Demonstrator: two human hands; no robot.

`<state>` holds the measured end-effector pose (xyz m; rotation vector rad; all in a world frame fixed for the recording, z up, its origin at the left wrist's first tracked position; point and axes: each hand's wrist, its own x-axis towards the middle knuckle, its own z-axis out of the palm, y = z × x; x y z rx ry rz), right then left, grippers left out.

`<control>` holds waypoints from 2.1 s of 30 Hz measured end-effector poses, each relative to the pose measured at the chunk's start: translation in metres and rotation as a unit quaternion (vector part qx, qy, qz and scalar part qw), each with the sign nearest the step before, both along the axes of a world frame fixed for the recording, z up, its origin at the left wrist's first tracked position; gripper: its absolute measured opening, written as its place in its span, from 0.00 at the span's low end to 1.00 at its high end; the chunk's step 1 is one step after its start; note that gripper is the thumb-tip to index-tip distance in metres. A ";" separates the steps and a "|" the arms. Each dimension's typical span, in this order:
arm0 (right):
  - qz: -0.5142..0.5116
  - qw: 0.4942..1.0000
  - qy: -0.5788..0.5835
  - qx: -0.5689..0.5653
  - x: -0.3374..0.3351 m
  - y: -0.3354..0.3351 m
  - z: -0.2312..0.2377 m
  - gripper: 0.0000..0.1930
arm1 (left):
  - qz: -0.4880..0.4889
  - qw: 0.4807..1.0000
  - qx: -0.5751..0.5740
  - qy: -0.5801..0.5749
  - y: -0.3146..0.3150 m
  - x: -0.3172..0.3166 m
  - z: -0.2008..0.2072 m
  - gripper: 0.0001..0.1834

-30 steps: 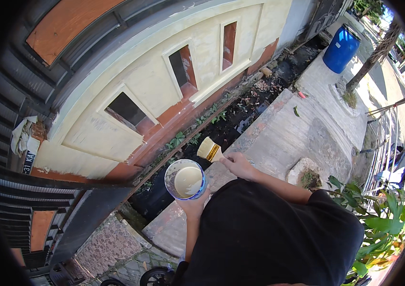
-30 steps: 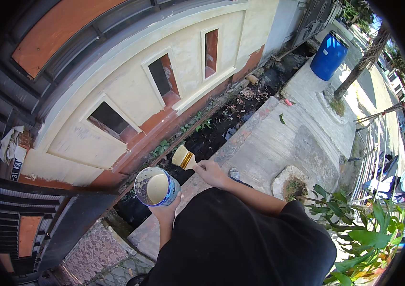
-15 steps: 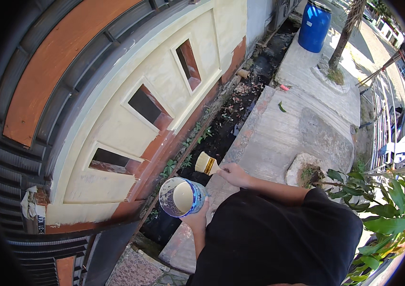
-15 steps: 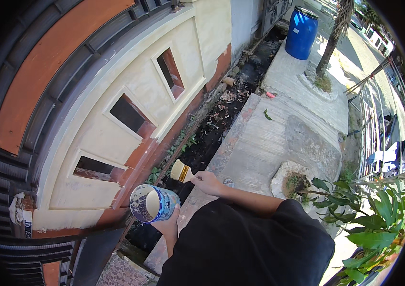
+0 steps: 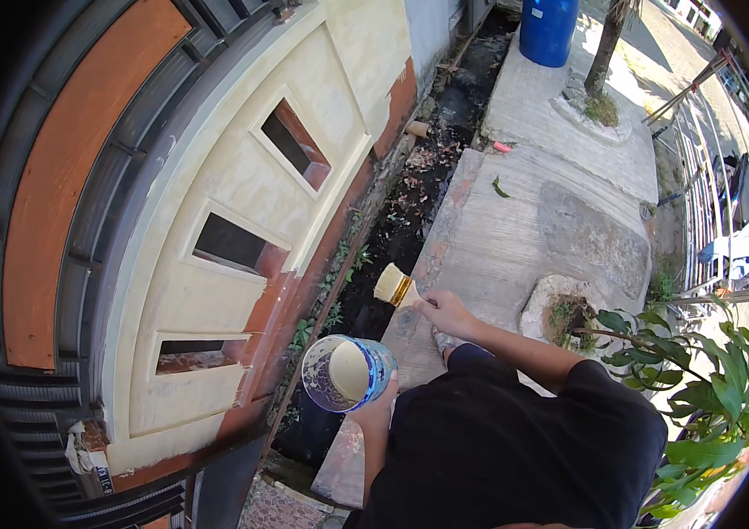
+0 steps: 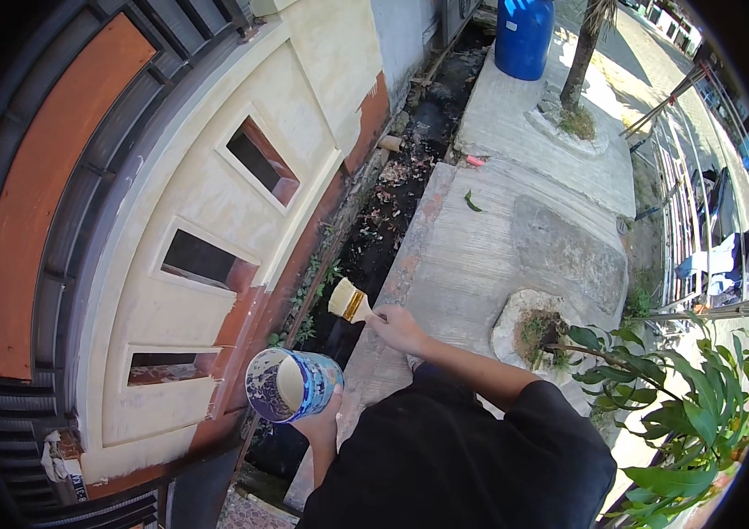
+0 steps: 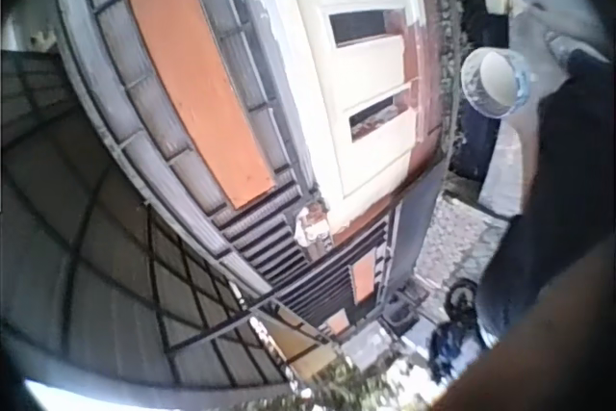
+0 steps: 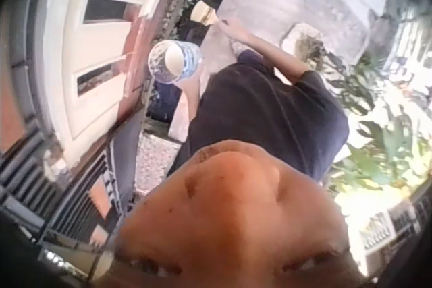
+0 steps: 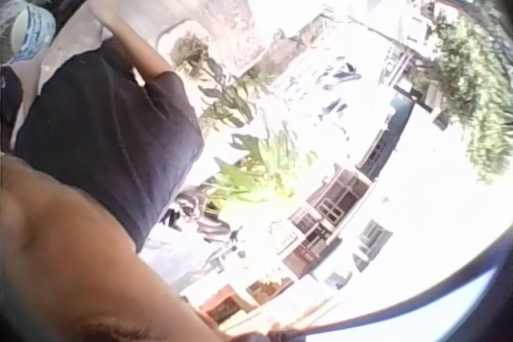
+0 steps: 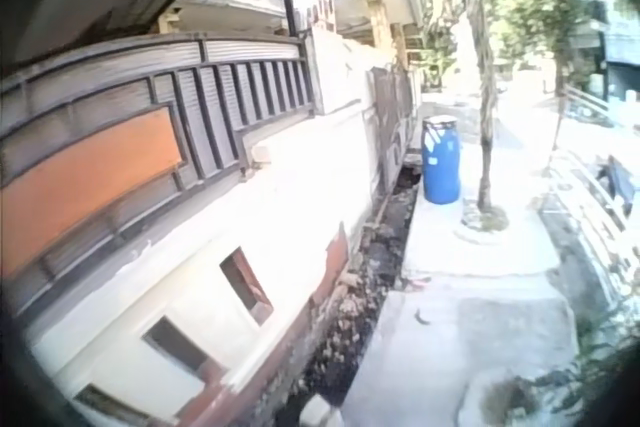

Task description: Painting an exterior wall with a brush and a paint can.

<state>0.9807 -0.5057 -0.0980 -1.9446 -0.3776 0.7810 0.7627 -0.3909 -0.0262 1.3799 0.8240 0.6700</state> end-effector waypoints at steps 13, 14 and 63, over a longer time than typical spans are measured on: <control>-0.174 0.982 -0.072 0.003 0.023 -0.102 0.115 0.14 | -0.227 0.962 0.128 -0.083 0.019 0.066 -0.034 0.52; -0.172 0.981 -0.094 -0.012 0.027 -0.115 0.133 0.14 | -0.231 0.958 0.139 -0.092 0.018 0.074 -0.034 0.52; 0.277 0.766 -0.469 -0.341 0.680 -0.144 0.330 0.07 | -0.278 0.881 0.345 -0.162 -0.105 0.804 0.017 0.65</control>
